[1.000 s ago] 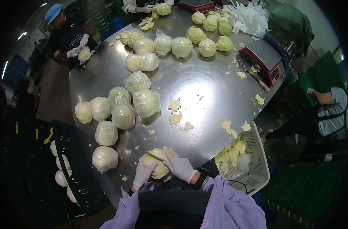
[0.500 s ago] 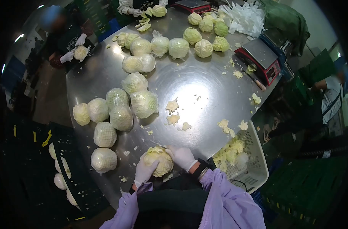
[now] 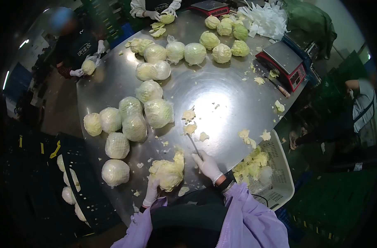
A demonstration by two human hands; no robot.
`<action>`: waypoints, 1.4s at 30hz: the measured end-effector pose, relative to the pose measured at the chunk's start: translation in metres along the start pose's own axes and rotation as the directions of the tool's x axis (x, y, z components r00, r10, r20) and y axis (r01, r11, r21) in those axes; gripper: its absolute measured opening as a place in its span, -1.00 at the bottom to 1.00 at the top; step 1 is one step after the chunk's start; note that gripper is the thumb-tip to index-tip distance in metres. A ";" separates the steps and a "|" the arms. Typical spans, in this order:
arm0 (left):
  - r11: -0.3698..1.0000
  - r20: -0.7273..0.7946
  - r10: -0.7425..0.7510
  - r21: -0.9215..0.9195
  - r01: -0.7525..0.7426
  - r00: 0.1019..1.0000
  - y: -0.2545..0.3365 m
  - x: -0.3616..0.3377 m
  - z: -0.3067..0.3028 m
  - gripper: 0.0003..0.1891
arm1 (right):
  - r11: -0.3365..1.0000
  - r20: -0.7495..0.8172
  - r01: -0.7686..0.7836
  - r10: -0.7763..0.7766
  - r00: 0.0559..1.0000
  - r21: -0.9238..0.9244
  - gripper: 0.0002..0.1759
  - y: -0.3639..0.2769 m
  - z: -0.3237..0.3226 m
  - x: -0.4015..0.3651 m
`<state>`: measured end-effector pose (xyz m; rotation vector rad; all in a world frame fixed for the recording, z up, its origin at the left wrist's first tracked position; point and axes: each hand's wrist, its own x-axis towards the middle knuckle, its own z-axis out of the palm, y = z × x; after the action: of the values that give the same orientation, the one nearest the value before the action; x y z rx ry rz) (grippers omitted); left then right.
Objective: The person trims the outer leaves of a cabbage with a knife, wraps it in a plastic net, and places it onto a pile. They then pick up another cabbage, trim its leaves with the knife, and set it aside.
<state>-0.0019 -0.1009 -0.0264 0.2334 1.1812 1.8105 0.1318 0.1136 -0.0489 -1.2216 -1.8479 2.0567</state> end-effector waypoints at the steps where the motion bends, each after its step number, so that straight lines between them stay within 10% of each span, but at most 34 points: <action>1: 1.000 0.009 -0.006 -0.003 0.006 1.000 -0.009 0.005 0.003 -0.23 | 1.000 -0.011 -0.003 0.003 1.000 -0.001 -0.52 0.004 0.003 -0.003; 3: 0.943 -0.077 0.135 0.315 -0.105 0.988 -0.034 0.024 0.003 -0.16 | 0.822 0.043 0.425 -0.443 0.895 -0.380 -0.42 0.012 0.009 -0.011; 9: 0.825 0.065 0.229 0.517 -0.229 0.971 -0.032 0.051 0.008 -0.06 | 0.954 0.067 -0.137 0.124 0.990 0.267 -0.58 0.027 -0.029 -0.009; 12: 0.895 0.115 0.017 0.441 -0.066 0.993 -0.024 0.055 -0.008 -0.06 | 0.917 0.000 -0.189 0.201 0.980 0.350 -0.57 0.033 -0.045 -0.004; 15: 0.749 0.263 0.042 0.630 -0.205 0.964 -0.016 0.059 0.005 -0.10 | 0.993 -0.146 0.113 -0.114 0.983 -0.018 -0.54 -0.033 -0.028 -0.038; 17: 0.664 0.296 0.075 0.698 -0.269 0.952 -0.003 0.061 0.026 -0.13 | 0.487 0.102 0.576 -0.699 0.708 -0.656 -0.50 -0.064 -0.009 -0.043; 18: 0.604 0.358 0.020 0.740 -0.297 0.934 -0.003 0.065 0.029 -0.12 | 0.484 0.092 0.569 -0.702 0.706 -0.665 -0.50 -0.065 -0.007 -0.040; 21: 0.480 0.427 -0.094 0.811 -0.335 0.900 0.009 0.078 0.036 -0.06 | 0.477 0.149 0.468 -0.563 0.813 -0.744 -0.51 -0.053 -0.016 -0.021; 23: 0.521 0.484 -0.144 0.779 -0.349 0.863 0.024 0.082 0.039 -0.08 | 0.755 0.082 0.347 -0.366 0.927 -0.557 -0.55 -0.047 -0.039 -0.004; 25: 0.514 0.555 -0.155 0.752 -0.413 0.817 0.023 0.087 0.029 -0.10 | 0.950 -0.026 -0.140 0.138 0.990 -0.280 -0.56 -0.055 -0.057 0.004; 27: 0.563 0.531 -0.212 0.753 -0.341 0.821 0.029 0.090 0.023 -0.16 | 0.972 -0.034 -0.113 0.108 0.994 -0.208 -0.56 -0.016 -0.075 0.013; 30: 0.736 0.304 -0.303 0.676 0.019 0.903 0.019 0.088 0.005 -0.23 | 0.625 -0.165 0.152 -0.420 0.893 -0.766 -0.48 -0.025 -0.066 -0.005; 34: 0.762 0.219 -0.226 0.647 0.032 0.949 0.004 0.076 0.020 -0.29 | 0.860 -0.058 0.410 -0.446 0.893 -0.303 -0.50 -0.037 -0.025 -0.015; 36: 0.836 -0.036 0.087 0.546 -0.054 0.996 -0.012 0.064 0.029 -0.25 | 0.828 -0.059 0.374 -0.436 0.898 -0.418 -0.49 -0.011 -0.010 -0.004; 40: 0.848 0.003 0.166 0.510 -0.144 0.986 -0.041 0.042 0.029 -0.07 | 0.781 -0.056 0.376 -0.462 0.885 -0.499 -0.51 -0.013 0.009 -0.009; 42: 0.939 -0.222 0.079 0.344 0.002 0.972 -0.040 0.046 0.028 -0.03 | 0.783 -0.054 0.432 -0.506 0.861 -0.448 -0.55 -0.014 0.012 -0.007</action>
<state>0.0132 -0.0435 -0.0579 0.2488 1.6709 1.6892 0.1237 0.1035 -0.0344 -0.8380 -2.2920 1.2857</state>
